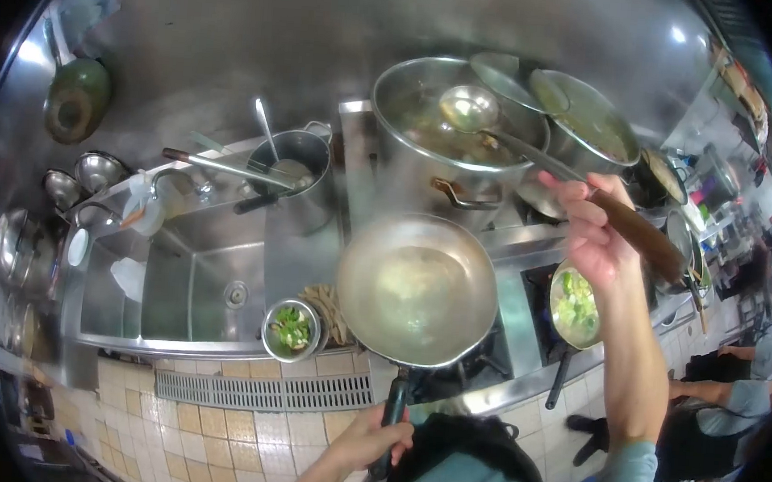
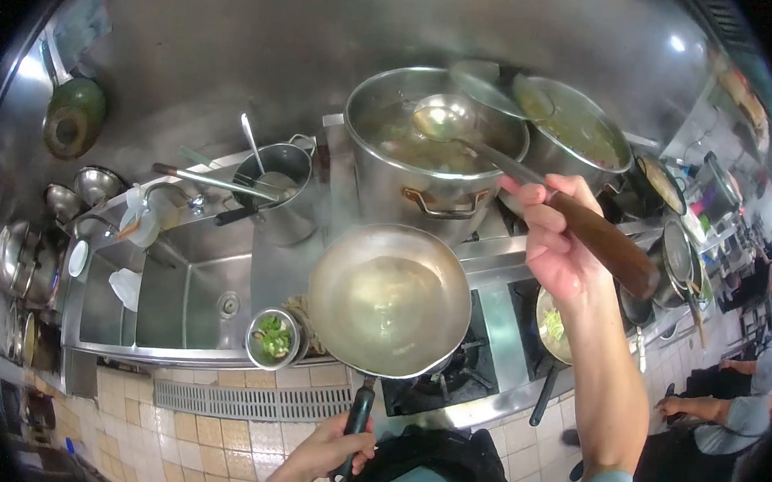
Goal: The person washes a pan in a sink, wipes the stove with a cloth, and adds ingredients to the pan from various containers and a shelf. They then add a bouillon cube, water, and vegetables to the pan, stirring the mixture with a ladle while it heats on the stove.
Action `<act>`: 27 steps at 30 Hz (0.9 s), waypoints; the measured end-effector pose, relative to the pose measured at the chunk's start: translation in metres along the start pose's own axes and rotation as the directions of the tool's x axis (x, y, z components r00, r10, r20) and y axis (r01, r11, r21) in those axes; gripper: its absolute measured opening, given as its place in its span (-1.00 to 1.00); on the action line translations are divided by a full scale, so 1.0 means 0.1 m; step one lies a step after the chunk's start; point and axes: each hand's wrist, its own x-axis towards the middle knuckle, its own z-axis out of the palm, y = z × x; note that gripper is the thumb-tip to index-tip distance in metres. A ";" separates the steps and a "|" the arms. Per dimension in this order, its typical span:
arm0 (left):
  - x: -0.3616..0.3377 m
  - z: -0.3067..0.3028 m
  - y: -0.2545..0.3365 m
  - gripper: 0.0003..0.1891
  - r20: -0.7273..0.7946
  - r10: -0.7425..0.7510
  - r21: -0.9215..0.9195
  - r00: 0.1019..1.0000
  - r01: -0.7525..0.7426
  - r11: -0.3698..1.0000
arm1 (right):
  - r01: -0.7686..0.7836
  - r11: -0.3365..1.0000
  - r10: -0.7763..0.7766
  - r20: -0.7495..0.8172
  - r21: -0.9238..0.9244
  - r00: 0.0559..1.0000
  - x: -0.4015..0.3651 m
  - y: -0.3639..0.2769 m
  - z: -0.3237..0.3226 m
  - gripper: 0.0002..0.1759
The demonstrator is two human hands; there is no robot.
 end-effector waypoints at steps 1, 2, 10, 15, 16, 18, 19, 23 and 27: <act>0.01 0.02 -0.03 -0.81 0.004 0.000 0.004 1.000 0.000 1.000 | 0.010 1.000 -0.010 0.017 0.008 1.000 -0.08 -0.01 0.02 -0.35; 0.02 0.05 -0.08 -0.81 -0.001 0.003 0.001 1.000 -0.003 1.000 | 0.005 1.000 -0.005 0.020 0.009 1.000 -0.18 -0.02 0.05 -0.35; 0.20 0.38 -0.63 -0.81 -0.007 0.061 0.025 0.998 -0.060 0.998 | -0.125 0.987 0.103 0.208 0.099 0.973 -1.04 -0.22 -0.02 -0.24; 0.35 0.65 -1.00 -0.80 -0.046 0.070 0.021 0.997 -0.069 0.997 | -0.246 0.957 0.196 0.285 0.154 0.938 -1.67 -0.38 -0.28 -0.22; 0.40 0.68 -1.10 -0.80 -0.052 0.062 0.016 0.997 -0.061 0.998 | -0.250 0.956 0.200 0.284 0.153 0.938 -1.80 -0.42 -0.35 -0.22; 0.49 0.76 -1.26 -0.78 -0.052 0.052 0.005 0.997 -0.052 0.999 | -0.312 0.937 0.264 0.264 0.159 0.928 -2.06 -0.49 -0.46 -0.20; 0.53 0.78 -1.35 -0.79 -0.052 0.050 -0.008 0.997 -0.050 0.999 | -0.369 0.912 0.322 0.243 0.179 0.915 -2.19 -0.51 -0.51 -0.17; 0.78 0.75 -1.69 -0.80 -0.017 0.063 -0.037 0.998 -0.064 0.997 | -0.419 0.895 0.397 0.156 0.152 0.905 -2.51 -0.51 -0.95 -0.18; 0.99 0.68 -1.89 -0.81 -0.062 0.090 0.027 0.994 -0.088 0.996 | -0.387 0.919 0.393 -0.146 0.069 0.908 -2.67 -0.24 -1.32 -0.23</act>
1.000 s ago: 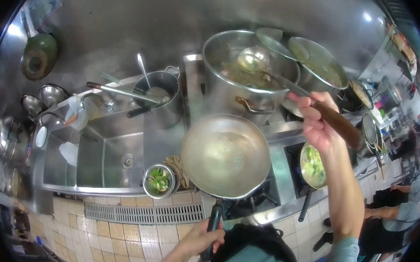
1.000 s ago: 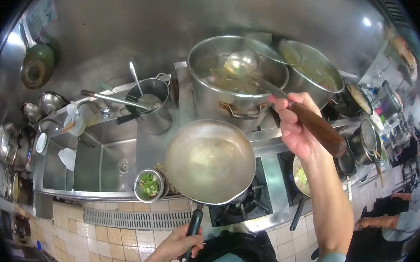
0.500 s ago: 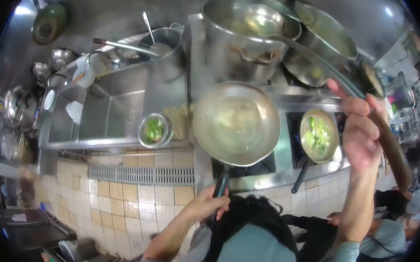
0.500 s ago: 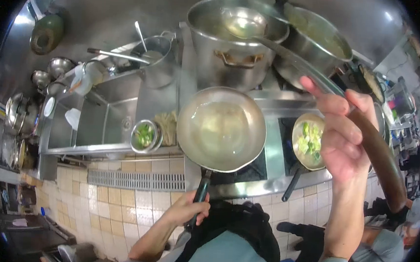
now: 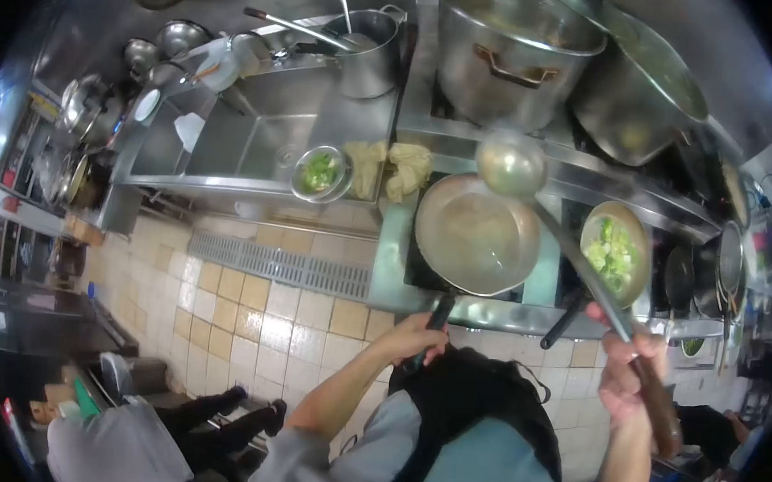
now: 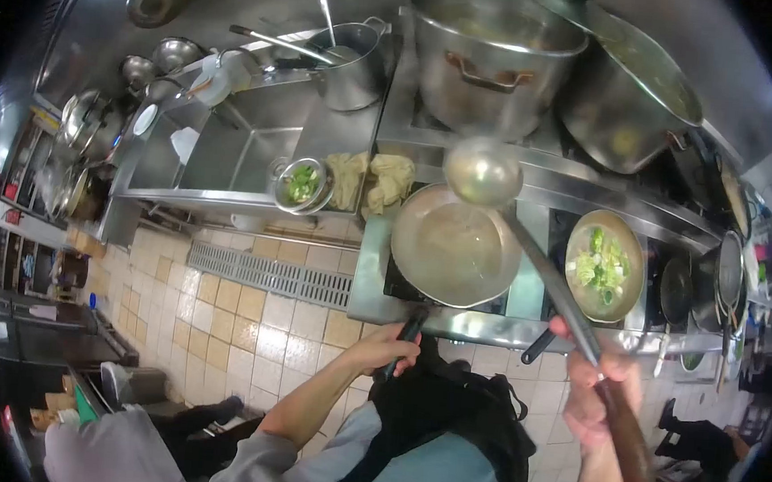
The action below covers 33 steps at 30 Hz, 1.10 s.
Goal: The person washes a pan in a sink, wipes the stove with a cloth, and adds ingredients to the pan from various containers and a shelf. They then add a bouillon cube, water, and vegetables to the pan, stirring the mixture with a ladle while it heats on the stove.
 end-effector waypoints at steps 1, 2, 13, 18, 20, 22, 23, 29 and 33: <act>0.03 -0.04 -0.04 -0.81 -0.005 -0.002 -0.004 1.000 0.002 1.000 | -0.030 1.000 0.030 -0.027 -0.006 0.999 0.02 0.08 -0.06 -0.28; 0.07 -0.07 -0.07 -0.81 -0.012 -0.023 0.007 1.000 0.023 1.000 | -0.037 0.994 0.029 -0.078 -0.100 0.997 0.05 0.12 -0.21 -0.29; 0.16 0.14 0.27 -0.42 -0.307 -0.010 0.722 0.952 0.240 0.649 | -0.161 0.654 -0.015 -0.226 -0.739 0.974 0.18 0.32 -1.04 -0.35; 0.45 -0.28 -0.11 -0.47 -0.244 0.373 0.909 0.895 0.077 0.410 | 0.036 0.404 -0.190 -0.046 -0.914 0.981 0.17 0.60 -1.57 -0.29; 0.48 -0.37 -0.14 -0.52 -0.258 0.383 0.907 0.887 0.085 0.413 | 0.062 0.181 -0.317 0.002 -0.981 0.948 0.16 0.69 -1.68 -0.27; 0.46 -0.33 -0.05 -0.57 -0.268 0.392 0.903 0.880 0.087 0.421 | 0.097 0.094 -0.388 0.053 -0.991 0.920 0.19 0.75 -1.82 -0.27; 0.41 -0.31 0.00 -0.59 -0.271 0.370 0.899 0.888 0.095 0.428 | 0.124 0.001 -0.452 0.110 -0.992 0.885 0.23 0.79 -1.90 -0.27; 0.24 -0.41 0.34 -0.59 -0.283 0.243 0.904 0.928 0.174 0.390 | 0.133 0.155 -0.641 0.003 -0.979 0.768 0.66 1.18 -2.36 -0.28; 0.21 -0.63 0.36 -0.66 -0.224 0.312 0.950 0.923 0.136 0.280 | 0.159 0.231 -0.704 -0.052 -0.960 0.708 0.95 1.34 -2.39 -0.27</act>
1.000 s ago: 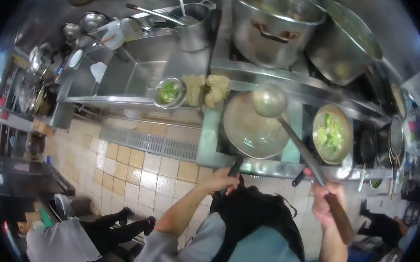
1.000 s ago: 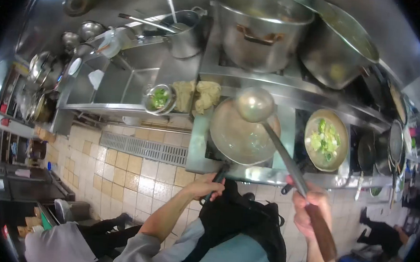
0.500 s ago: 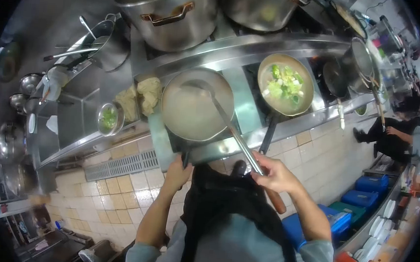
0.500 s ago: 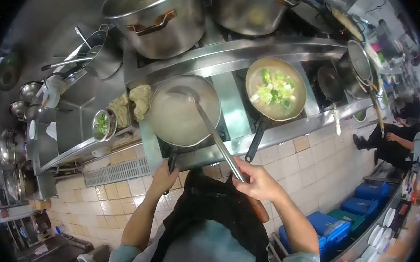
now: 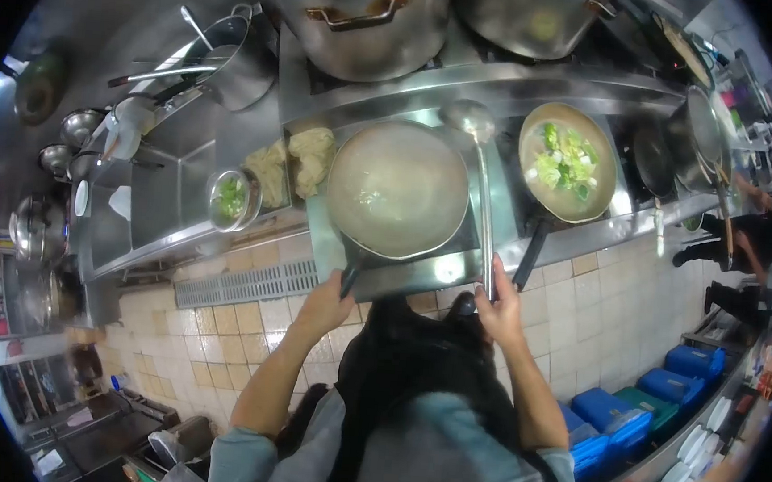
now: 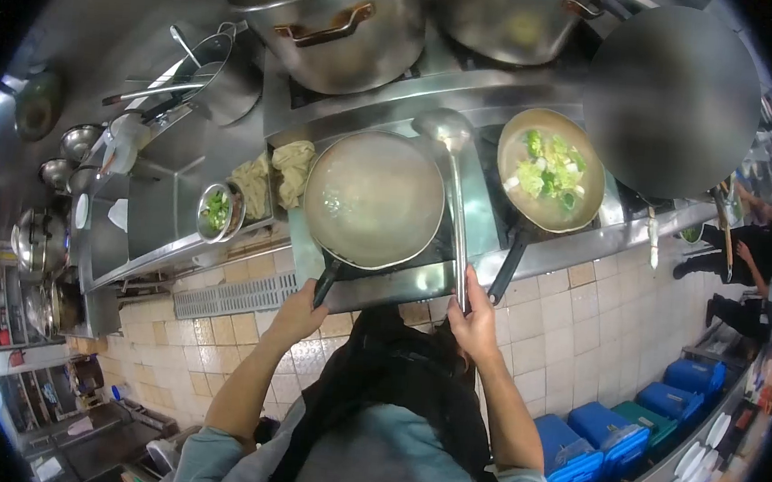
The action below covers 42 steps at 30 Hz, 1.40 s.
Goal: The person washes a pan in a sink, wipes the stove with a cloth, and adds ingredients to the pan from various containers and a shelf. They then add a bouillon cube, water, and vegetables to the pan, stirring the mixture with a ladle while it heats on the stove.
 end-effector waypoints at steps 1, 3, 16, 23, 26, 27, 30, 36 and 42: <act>-0.01 -0.02 -0.01 -0.66 -0.003 -0.004 0.000 1.000 0.004 1.000 | -0.005 1.000 0.005 0.004 -0.014 1.000 0.02 0.13 0.04 -0.26; -0.03 -0.07 0.04 -0.61 0.045 -0.014 -0.045 0.999 0.016 0.999 | 0.041 0.998 -0.042 -0.030 -0.044 0.999 0.09 0.33 0.14 -0.26; -0.33 -0.29 -0.33 -0.45 -0.273 -0.090 -0.220 0.958 0.029 0.975 | 0.090 0.946 -0.120 -0.078 -0.313 0.990 0.56 0.84 0.38 -0.19; 0.52 -1.14 -2.07 -0.55 -0.868 -0.236 -0.285 0.437 -0.048 0.957 | 0.085 0.837 -0.112 -0.017 -0.541 0.994 0.62 0.96 0.27 -0.16; 0.79 -1.47 -2.33 -0.65 -0.561 -0.485 -0.652 0.671 0.003 0.758 | 0.169 0.781 -0.197 0.020 -0.602 0.980 0.62 1.01 0.23 -0.15; 0.87 -1.54 -2.43 -0.65 -0.562 -0.496 -0.658 0.662 0.004 0.753 | 0.133 0.810 -0.149 0.019 -0.571 0.989 0.60 0.90 0.24 -0.17; 1.00 -1.54 -2.61 -0.62 -0.422 -0.582 -0.733 0.695 0.117 0.671 | 0.138 0.803 -0.155 0.021 -0.579 0.988 0.60 1.00 0.19 -0.19; 0.92 -1.75 -2.12 -0.41 -0.355 -0.703 -0.866 0.617 0.066 0.495 | 0.084 0.772 -0.107 0.000 -0.630 0.994 0.62 1.08 0.16 -0.21; 0.94 -1.97 -2.03 -0.45 -0.260 -0.659 -0.918 0.706 0.030 0.395 | 0.048 0.750 -0.086 -0.025 -0.659 0.996 0.66 1.15 0.14 -0.21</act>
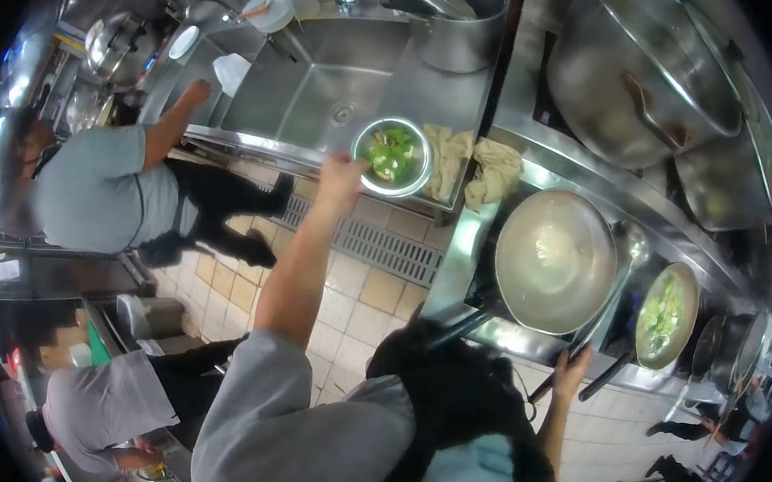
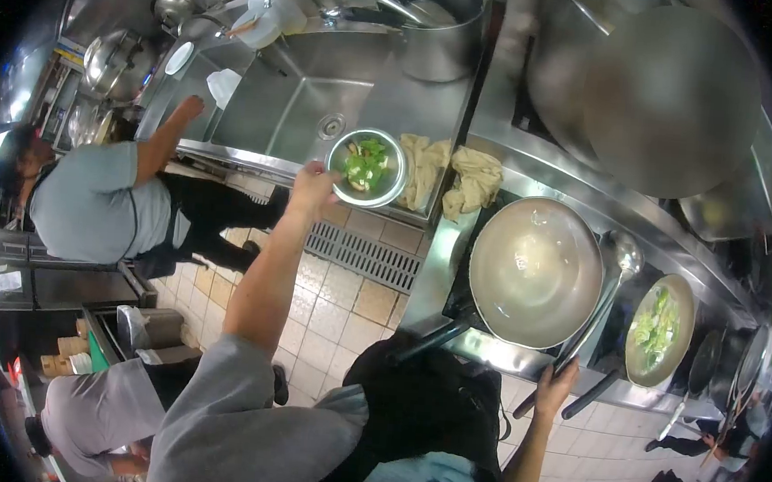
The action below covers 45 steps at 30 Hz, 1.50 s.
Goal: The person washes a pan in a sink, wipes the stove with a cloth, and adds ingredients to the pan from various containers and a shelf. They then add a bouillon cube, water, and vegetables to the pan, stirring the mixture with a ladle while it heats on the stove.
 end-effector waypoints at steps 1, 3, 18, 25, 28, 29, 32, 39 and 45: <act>-0.05 0.04 0.07 -0.50 -0.007 0.002 -0.075 1.000 -0.003 0.997 | -0.017 1.000 0.017 0.016 0.010 1.000 0.01 0.01 0.00 -0.21; 0.02 0.06 0.10 -0.55 -0.006 0.002 -0.148 1.000 -0.003 0.989 | -0.040 0.999 0.040 0.027 0.016 0.999 0.02 0.03 0.00 -0.22; 1.21 0.52 0.28 -0.54 0.013 0.213 0.168 0.977 -0.212 0.963 | -0.094 0.992 0.101 0.081 -0.080 0.992 0.02 -0.11 -0.12 -0.24; 0.59 -0.17 -0.22 -0.58 0.190 0.121 0.401 0.974 -0.190 0.896 | -0.060 0.996 0.060 -0.002 -0.059 0.998 -0.14 -0.37 -0.21 -0.18; 0.41 -0.02 -0.25 -0.69 0.192 -0.003 0.140 0.981 -0.024 0.990 | -0.027 0.993 0.022 -0.047 -0.115 0.999 -0.19 -0.56 -0.29 -0.20; 0.40 0.01 -0.26 -0.69 0.170 -0.015 0.046 0.985 0.007 0.999 | -0.026 0.995 0.021 -0.051 -0.100 0.998 -0.21 -0.58 -0.32 -0.20; 0.37 -0.12 -0.26 -0.64 0.232 -0.048 0.000 0.972 0.049 0.999 | -0.017 0.995 0.009 -0.075 -0.102 0.997 -0.33 -0.71 -0.40 -0.24; -0.28 -0.18 0.22 -0.45 0.214 0.052 -0.149 0.976 -0.020 0.989 | 0.135 0.981 -0.125 -0.079 0.141 0.989 -0.77 -0.98 -0.66 -0.58; -1.21 0.81 0.51 -0.45 0.568 0.026 -0.110 0.823 0.044 0.993 | 0.280 0.922 -0.252 -0.134 0.266 0.958 -0.11 -1.92 -1.11 -0.66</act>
